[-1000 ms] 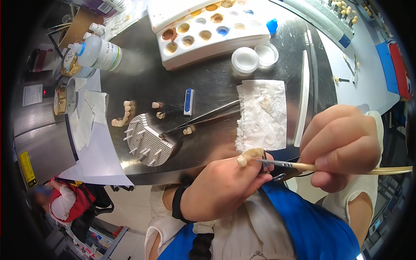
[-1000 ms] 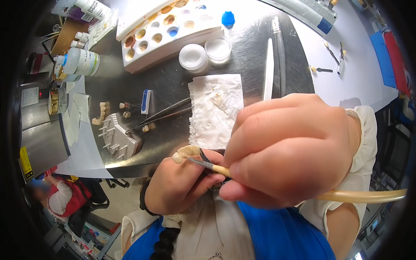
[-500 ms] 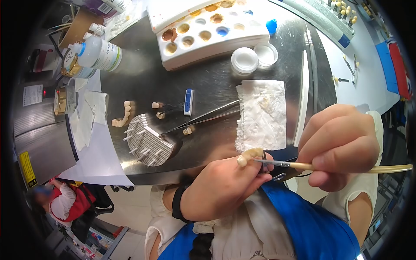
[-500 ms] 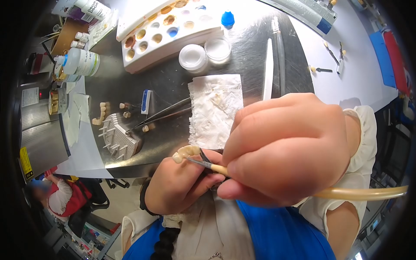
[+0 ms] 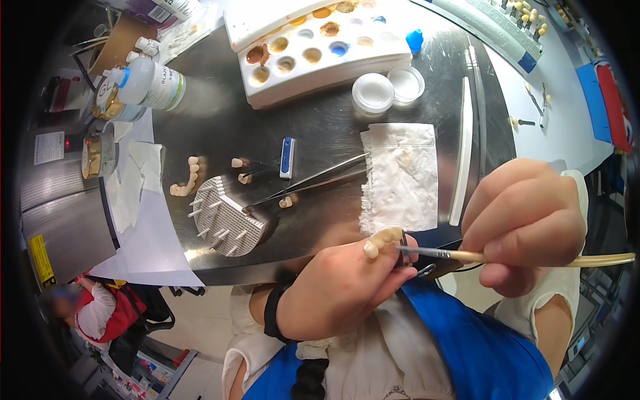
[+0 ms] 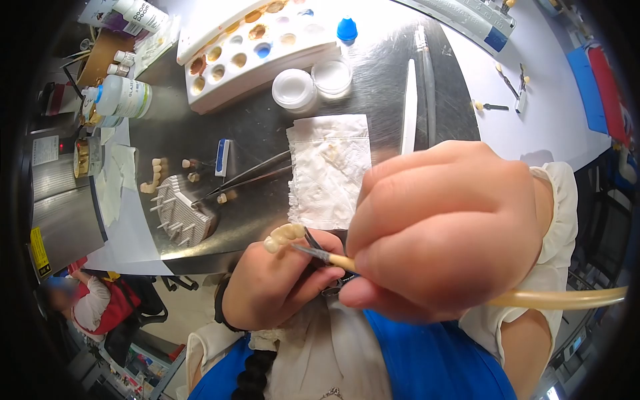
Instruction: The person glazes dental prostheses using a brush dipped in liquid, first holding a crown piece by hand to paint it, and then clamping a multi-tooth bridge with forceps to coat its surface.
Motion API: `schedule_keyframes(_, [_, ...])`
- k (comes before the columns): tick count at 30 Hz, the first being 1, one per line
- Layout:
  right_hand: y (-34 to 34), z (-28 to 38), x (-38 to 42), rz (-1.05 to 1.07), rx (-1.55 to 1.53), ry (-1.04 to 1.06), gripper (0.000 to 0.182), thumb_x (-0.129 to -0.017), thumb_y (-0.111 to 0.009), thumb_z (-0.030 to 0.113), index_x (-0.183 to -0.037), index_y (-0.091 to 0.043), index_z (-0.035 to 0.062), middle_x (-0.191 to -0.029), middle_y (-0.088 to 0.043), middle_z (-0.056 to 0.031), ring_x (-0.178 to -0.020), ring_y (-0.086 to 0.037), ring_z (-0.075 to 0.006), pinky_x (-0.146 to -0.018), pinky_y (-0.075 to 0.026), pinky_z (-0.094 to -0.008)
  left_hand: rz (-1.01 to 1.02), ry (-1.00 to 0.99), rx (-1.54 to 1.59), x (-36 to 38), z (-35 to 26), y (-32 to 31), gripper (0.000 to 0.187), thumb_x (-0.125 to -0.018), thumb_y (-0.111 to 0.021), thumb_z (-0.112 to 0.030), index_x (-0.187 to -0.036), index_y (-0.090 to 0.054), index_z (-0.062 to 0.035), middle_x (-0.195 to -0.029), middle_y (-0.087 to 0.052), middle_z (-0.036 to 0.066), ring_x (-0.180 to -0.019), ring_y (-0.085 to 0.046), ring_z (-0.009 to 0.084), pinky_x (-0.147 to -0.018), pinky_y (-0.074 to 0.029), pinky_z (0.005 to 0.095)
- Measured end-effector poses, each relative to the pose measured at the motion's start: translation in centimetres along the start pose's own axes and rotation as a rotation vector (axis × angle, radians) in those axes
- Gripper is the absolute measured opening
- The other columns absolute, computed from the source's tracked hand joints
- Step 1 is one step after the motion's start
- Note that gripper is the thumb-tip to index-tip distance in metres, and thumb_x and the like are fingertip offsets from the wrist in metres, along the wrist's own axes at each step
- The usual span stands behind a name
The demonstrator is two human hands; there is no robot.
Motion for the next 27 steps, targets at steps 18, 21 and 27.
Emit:
schedule_keyframes(18, [-0.02, -0.06, 0.18, -0.065, 0.025, 0.008, 0.022, -0.082, -0.066, 0.012, -0.083, -0.047, 0.0001, -0.062, -0.059, -0.0101, -0.044, -0.055, -0.0157, -0.038, -0.046, -0.0235, -0.032, -0.051, -0.021, -0.02, -0.29, 0.13, 0.021, -0.082, -0.064, -0.011, -0.095, -0.053, 0.0011, -0.085, -0.061, 0.011, -0.071, -0.061, 0.0274, -0.062, -0.049, 0.0350])
schedule_keyframes(21, [0.25, -0.13, 0.13, -0.050, 0.006, -0.017, 0.023, -0.082, -0.067, 0.012, -0.083, -0.047, 0.0001, -0.062, -0.059, -0.0103, -0.044, -0.055, -0.0159, -0.038, -0.047, -0.0237, -0.020, -0.018, -0.019, 0.00, -0.16, 0.11, 0.021, -0.082, -0.064, -0.011, -0.095, -0.053, 0.0014, -0.085, -0.061, 0.012, -0.070, -0.061, 0.0272, -0.062, -0.049, 0.0347])
schedule_keyframes(27, [0.11, -0.21, 0.06, -0.042, 0.003, -0.038, 0.022, -0.082, -0.067, 0.013, -0.082, -0.048, 0.0006, -0.060, -0.058, -0.0097, -0.044, -0.055, -0.0157, -0.038, -0.047, -0.0247, -0.019, -0.063, -0.044, -0.03, -0.34, 0.12, 0.021, -0.082, -0.064, -0.010, -0.097, -0.053, 0.0011, -0.085, -0.061, 0.011, -0.071, -0.061, 0.0268, -0.062, -0.049, 0.0341])
Point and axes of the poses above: each hand's wrist, its own x-axis away from the middle knuckle, its own y-axis out of the back of the hand, z = x × y, the point moved 8 cm from there along -x, towards the middle knuckle
